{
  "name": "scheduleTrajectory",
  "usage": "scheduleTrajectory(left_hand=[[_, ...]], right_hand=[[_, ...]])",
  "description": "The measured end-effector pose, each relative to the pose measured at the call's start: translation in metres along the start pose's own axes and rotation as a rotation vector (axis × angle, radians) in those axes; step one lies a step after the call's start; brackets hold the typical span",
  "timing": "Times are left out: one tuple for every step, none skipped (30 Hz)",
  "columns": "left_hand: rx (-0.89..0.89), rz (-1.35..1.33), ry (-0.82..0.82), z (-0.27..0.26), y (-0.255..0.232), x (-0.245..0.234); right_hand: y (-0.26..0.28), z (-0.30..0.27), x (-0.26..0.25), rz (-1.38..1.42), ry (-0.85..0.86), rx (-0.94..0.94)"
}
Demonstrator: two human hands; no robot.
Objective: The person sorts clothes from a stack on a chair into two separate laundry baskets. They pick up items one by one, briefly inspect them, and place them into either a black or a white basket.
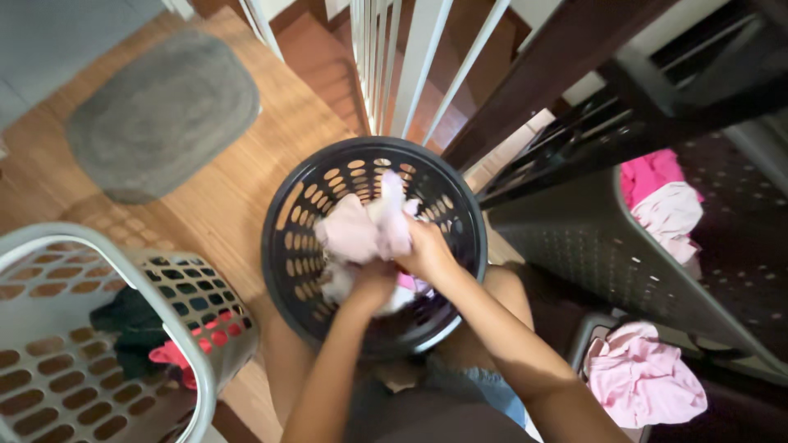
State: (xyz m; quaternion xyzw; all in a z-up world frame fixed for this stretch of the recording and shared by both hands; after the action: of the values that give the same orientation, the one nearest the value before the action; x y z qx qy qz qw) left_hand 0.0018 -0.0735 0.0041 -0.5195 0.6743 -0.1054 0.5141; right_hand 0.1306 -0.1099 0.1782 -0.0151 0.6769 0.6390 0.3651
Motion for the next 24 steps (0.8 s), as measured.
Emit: scheduleTrajectory(left_hand=[[0.0, -0.315, -0.084, -0.007, 0.0, -0.018], [-0.006, -0.755, -0.14, -0.015, -0.003, -0.038], [0.005, -1.186, -0.161, -0.031, -0.009, -0.056], [0.037, -1.53, -0.18, -0.044, -0.016, -0.078], [0.091, -1.763, -0.165, -0.053, -0.029, -0.094], [0.129, -1.876, -0.124, -0.059, -0.041, -0.105], [0.161, -1.992, -0.076, -0.063, -0.051, -0.109], [0.169, -2.032, -0.018, -0.065, -0.057, -0.109], [0.18, -2.044, 0.061, -0.063, -0.059, -0.106], [0.125, -1.947, 0.104, -0.058, -0.055, -0.098], [0.071, -1.847, 0.148, -0.051, -0.051, -0.087], [0.02, -1.745, 0.19, -0.044, -0.044, -0.077], [0.012, -1.708, 0.219, -0.039, -0.039, -0.071], [0.005, -1.671, 0.248, -0.035, -0.035, -0.065], [-0.001, -1.633, 0.273, -0.031, -0.034, -0.062], [0.007, -1.645, 0.224, -0.028, -0.035, -0.061], [0.014, -1.654, 0.172, -0.026, -0.037, -0.062], [0.023, -1.662, 0.12, -0.024, -0.039, -0.065], [-0.001, -1.682, 0.125, -0.025, -0.041, -0.067], [-0.025, -1.701, 0.129, -0.024, -0.042, -0.069], [-0.045, -1.72, 0.136, -0.022, -0.044, -0.07], [-0.001, -1.734, 0.194, -0.021, -0.047, -0.073], [0.041, -1.745, 0.256, -0.021, -0.05, -0.077], [0.084, -1.756, 0.317, -0.021, -0.055, -0.077]], right_hand=[[0.015, -0.01, -0.013, -0.015, 0.008, -0.044], [0.026, -0.02, -0.024, -0.031, 0.017, -0.087], [0.035, -0.029, -0.03, -0.043, 0.026, -0.124], [0.033, -0.034, -0.028, -0.099, 0.11, -0.027], [0.029, -0.039, -0.025, -0.155, 0.198, 0.07], [0.021, -0.044, -0.022, -0.21, 0.285, 0.168], [0.02, -0.048, -0.025, -0.134, 0.243, 0.147], [0.017, -0.052, -0.028, -0.057, 0.201, 0.126], [0.013, -0.055, -0.031, 0.017, 0.155, 0.101], [0.009, -0.056, -0.035, 0.105, 0.125, 0.033], [0.005, -0.058, -0.039, 0.193, 0.093, -0.033], [0.0, -0.059, -0.041, 0.279, 0.062, -0.101], [-0.01, -0.06, -0.039, 0.383, 0.048, -0.007], [-0.02, -0.062, -0.035, 0.487, 0.034, 0.088], [-0.029, -0.064, -0.033, 0.592, 0.021, 0.18], [-0.036, -0.066, -0.037, 0.609, -0.033, 0.232], [-0.043, -0.067, -0.041, 0.629, -0.087, 0.283], [-0.048, -0.068, -0.046, 0.65, -0.14, 0.334], [-0.052, -0.069, -0.055, 0.681, -0.213, 0.333], [-0.056, -0.067, -0.066, 0.711, -0.286, 0.331], [-0.06, -0.067, -0.079, 0.736, -0.362, 0.324], [-0.064, -0.072, -0.09, 0.855, -0.424, 0.356], [-0.067, -0.08, -0.102, 0.974, -0.489, 0.386], [-0.07, -0.088, -0.113, 1.094, -0.556, 0.413]])
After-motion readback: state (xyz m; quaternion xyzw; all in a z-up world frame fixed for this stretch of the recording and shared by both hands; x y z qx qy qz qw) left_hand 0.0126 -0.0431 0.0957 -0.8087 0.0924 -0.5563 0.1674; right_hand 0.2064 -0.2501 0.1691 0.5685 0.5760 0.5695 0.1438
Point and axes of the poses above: each hand's wrist, its own z-axis towards the middle knuckle, its own x-axis out of the palm, y = z × x, the point moved 5 cm from there along z, towards the middle knuckle, and after that the axes turned 4 degrees about x, right-handed, at the moved point
